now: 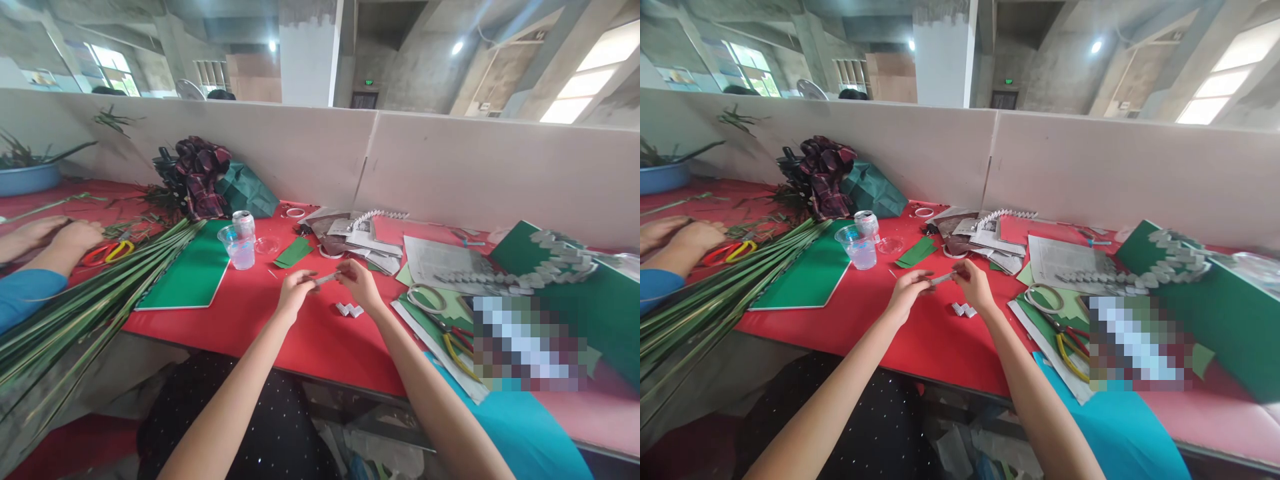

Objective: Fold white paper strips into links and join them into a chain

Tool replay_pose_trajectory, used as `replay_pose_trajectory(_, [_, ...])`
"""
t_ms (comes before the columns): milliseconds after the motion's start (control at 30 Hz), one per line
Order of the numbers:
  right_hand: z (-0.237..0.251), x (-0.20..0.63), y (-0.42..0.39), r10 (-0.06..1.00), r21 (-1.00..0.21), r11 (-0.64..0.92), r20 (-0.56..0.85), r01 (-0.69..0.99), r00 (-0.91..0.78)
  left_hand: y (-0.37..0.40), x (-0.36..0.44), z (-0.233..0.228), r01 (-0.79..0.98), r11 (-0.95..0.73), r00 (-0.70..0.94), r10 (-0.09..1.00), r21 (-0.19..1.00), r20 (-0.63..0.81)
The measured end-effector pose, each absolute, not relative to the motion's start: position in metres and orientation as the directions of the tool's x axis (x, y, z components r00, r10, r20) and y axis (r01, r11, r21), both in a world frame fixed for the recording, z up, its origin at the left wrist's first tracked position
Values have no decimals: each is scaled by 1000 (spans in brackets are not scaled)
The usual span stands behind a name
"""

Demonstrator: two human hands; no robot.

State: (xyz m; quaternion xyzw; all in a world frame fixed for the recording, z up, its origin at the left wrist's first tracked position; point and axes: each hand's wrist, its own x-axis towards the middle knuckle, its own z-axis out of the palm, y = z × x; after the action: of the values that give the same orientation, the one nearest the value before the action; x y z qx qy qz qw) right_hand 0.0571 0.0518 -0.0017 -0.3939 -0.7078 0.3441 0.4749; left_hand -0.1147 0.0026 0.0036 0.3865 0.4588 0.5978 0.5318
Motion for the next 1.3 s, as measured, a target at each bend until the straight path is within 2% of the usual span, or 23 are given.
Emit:
replay_pose_trajectory(133, [4, 57, 49, 873, -905, 415, 366, 97, -322, -4, -115, 8, -195, 150, 191, 975, 969, -112])
replay_pose_trajectory(233, [10, 55, 43, 854, -923, 383, 338, 39, -395, -7, -110, 6, -307, 232, 343, 932, 923, -120])
replay_pose_trajectory(300, [13, 54, 39, 844, -929, 369, 329, 14, -423, -8, -107, 3, -373, 277, 384, 915, 885, -125])
replay_pose_trajectory(467, [14, 53, 36, 833, -933, 359, 324, -7, -448, -3, -107, -7, -438, 310, 320, 931, 844, -176])
replay_pose_trajectory(700, [14, 52, 35, 834, -938, 347, 312, -7, -456, 0, -108, -13, -426, 317, 278, 937, 847, -211])
replay_pose_trajectory(967, [13, 53, 38, 849, -921, 387, 339, 41, -406, 0, -106, -10, -422, 244, 224, 961, 873, -160])
replay_pose_trajectory(1100, [11, 55, 41, 892, -918, 367, 301, 151, -338, 0, -105, -10, -373, 199, 221, 968, 906, -121])
replay_pose_trajectory(1300, [14, 56, 39, 906, -919, 303, 195, 254, -374, -1, -104, -11, -190, 133, 218, 972, 973, -90])
